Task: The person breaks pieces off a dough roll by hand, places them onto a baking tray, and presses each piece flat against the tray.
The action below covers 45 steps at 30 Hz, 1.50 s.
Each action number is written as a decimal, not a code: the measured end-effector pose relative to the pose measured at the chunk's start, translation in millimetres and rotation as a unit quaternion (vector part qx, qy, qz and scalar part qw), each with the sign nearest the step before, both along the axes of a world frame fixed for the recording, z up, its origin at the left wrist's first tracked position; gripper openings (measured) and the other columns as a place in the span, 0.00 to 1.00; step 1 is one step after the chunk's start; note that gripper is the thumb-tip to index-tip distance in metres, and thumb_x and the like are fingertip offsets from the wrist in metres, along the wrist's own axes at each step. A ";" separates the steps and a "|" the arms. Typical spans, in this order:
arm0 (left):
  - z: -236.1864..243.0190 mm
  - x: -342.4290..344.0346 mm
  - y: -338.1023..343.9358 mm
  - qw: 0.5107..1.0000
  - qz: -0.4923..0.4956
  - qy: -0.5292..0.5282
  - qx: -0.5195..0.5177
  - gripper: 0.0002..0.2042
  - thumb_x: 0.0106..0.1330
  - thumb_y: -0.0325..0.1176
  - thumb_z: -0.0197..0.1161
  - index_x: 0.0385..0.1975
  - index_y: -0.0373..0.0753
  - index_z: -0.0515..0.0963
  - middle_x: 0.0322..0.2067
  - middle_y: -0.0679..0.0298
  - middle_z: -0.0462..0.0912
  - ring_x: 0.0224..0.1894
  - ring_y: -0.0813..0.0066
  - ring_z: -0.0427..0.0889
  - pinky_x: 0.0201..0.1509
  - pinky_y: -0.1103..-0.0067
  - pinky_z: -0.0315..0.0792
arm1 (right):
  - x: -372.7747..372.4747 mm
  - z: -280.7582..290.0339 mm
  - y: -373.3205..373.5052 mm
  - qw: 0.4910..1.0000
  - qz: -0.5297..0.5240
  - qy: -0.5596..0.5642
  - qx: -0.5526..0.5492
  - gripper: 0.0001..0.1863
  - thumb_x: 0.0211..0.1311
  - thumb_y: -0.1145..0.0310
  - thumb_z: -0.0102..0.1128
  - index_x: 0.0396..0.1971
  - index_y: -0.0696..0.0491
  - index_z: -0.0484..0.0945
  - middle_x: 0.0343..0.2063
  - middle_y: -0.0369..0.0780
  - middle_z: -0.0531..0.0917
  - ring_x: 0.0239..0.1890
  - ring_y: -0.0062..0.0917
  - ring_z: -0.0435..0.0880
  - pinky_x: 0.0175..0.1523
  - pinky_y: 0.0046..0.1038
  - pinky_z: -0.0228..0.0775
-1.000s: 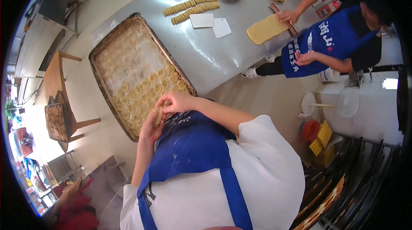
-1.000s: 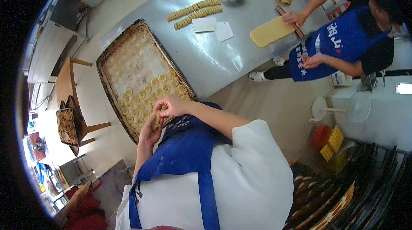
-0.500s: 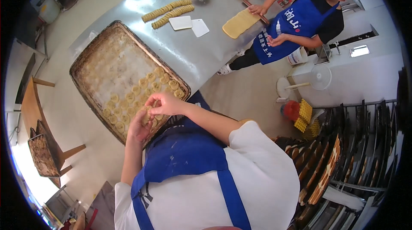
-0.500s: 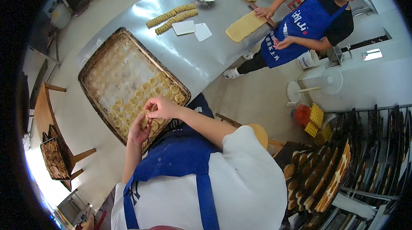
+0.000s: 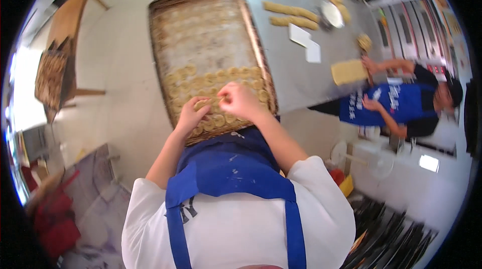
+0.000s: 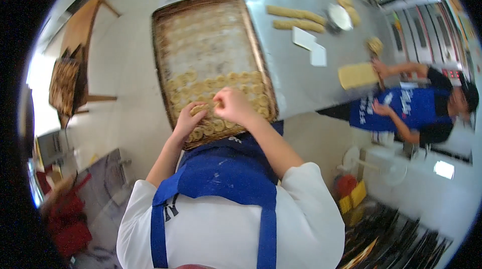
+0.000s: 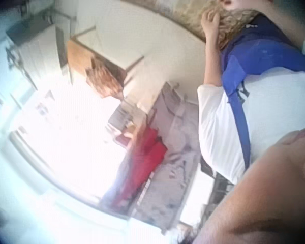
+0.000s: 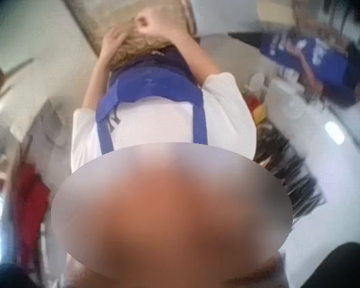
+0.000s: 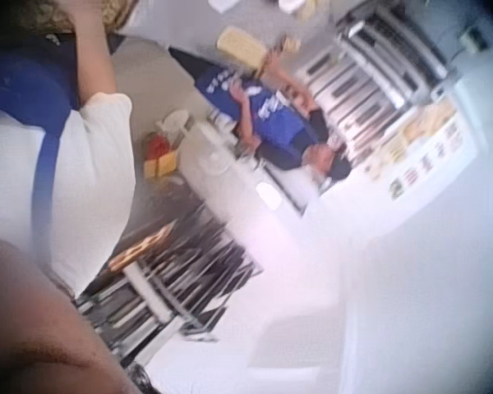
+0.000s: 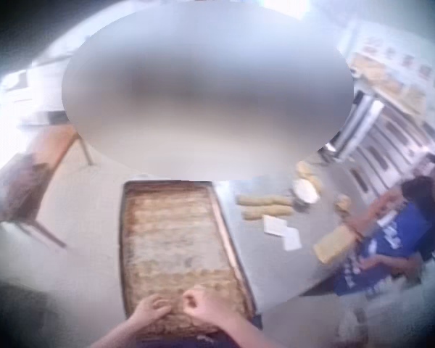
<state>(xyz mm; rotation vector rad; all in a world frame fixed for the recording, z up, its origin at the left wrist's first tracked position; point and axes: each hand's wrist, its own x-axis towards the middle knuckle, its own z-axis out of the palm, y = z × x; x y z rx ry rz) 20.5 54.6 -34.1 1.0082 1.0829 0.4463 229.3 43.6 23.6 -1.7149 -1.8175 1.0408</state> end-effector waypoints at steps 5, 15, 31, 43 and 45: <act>-7.3 -24.4 -2.7 0.967 0.176 -0.095 -0.159 0.15 0.68 0.33 0.58 0.53 0.37 0.72 0.41 0.60 0.79 0.39 0.71 0.82 0.37 0.77 0.79 | 10.2 -43.0 70.1 0.994 -0.079 0.077 0.006 0.14 0.56 0.66 0.66 0.41 0.57 0.81 0.38 0.41 0.82 0.34 0.27 0.83 0.40 0.27 0.76; -11.8 -35.2 -5.2 0.947 0.154 -0.132 -0.247 0.15 0.72 0.35 0.52 0.55 0.38 0.69 0.46 0.59 0.79 0.42 0.66 0.83 0.37 0.77 0.79 | -19.2 -121.0 117.1 0.989 0.090 -0.104 0.046 0.13 0.59 0.68 0.62 0.43 0.54 0.81 0.42 0.38 0.80 0.41 0.33 0.82 0.46 0.34 0.75; -0.6 -29.9 8.3 0.911 0.196 -0.204 -0.302 0.19 0.74 0.36 0.48 0.60 0.36 0.67 0.51 0.54 0.77 0.49 0.59 0.81 0.50 0.70 0.79 | -52.6 -136.2 148.6 0.941 -0.012 -0.308 0.142 0.24 0.63 0.58 0.55 0.57 0.51 0.68 0.53 0.45 0.71 0.58 0.40 0.67 0.63 0.47 0.55; -7.9 -27.9 2.2 0.842 0.264 -0.308 -0.356 0.21 0.74 0.40 0.46 0.62 0.39 0.65 0.57 0.50 0.71 0.57 0.54 0.75 0.55 0.71 0.76 | -44.3 -149.9 163.1 0.936 -0.093 -0.311 0.140 0.30 0.66 0.47 0.48 0.63 0.47 0.60 0.63 0.46 0.58 0.67 0.40 0.53 0.65 0.52 0.42; -8.7 -29.3 -0.6 0.843 0.254 -0.317 -0.353 0.21 0.74 0.40 0.45 0.62 0.39 0.65 0.57 0.50 0.71 0.57 0.55 0.74 0.55 0.71 0.76 | -43.5 -143.9 166.9 0.945 -0.002 -0.312 0.103 0.32 0.68 0.46 0.46 0.65 0.49 0.58 0.65 0.49 0.57 0.68 0.42 0.53 0.65 0.54 0.42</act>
